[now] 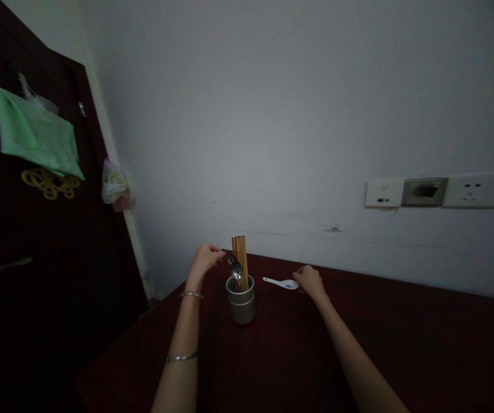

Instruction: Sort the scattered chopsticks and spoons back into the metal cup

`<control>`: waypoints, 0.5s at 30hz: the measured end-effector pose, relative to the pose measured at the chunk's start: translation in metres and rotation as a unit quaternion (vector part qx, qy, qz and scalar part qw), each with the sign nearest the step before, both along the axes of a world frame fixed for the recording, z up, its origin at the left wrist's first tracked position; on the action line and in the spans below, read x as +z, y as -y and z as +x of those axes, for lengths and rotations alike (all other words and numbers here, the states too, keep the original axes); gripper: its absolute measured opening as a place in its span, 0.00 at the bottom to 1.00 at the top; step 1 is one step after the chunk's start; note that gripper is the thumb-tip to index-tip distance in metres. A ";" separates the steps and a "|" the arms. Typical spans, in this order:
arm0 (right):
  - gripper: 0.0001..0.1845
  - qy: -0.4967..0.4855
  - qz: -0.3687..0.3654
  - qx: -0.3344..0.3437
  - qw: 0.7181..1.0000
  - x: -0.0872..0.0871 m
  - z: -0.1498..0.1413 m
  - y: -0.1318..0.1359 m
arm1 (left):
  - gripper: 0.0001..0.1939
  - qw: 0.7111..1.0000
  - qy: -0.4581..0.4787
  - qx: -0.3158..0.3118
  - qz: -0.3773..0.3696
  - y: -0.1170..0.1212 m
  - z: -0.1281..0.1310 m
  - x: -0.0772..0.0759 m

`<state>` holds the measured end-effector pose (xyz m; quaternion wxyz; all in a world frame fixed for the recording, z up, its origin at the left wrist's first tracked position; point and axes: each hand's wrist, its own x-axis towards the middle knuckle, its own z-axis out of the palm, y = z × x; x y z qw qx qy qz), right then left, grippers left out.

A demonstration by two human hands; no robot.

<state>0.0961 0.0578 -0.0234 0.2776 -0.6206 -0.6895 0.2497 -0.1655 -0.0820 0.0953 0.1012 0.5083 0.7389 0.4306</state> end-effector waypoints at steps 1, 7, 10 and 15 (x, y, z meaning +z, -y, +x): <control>0.14 0.004 0.019 0.001 1.000 0.007 0.000 0.002 | 0.06 0.999 -0.023 -0.017 -0.028 0.000 0.002 0.000; 0.14 -0.023 0.061 0.040 0.997 0.039 -0.003 0.016 | 0.07 0.985 -0.085 -0.064 -0.133 -0.006 0.007 -0.009; 0.13 -0.024 0.071 0.042 0.996 0.045 -0.006 0.020 | 0.06 0.982 -0.102 -0.054 -0.147 -0.011 0.006 -0.015; 0.14 -0.022 0.073 0.064 0.995 0.051 -0.010 0.025 | 0.07 0.980 -0.118 -0.045 -0.155 -0.015 0.006 -0.020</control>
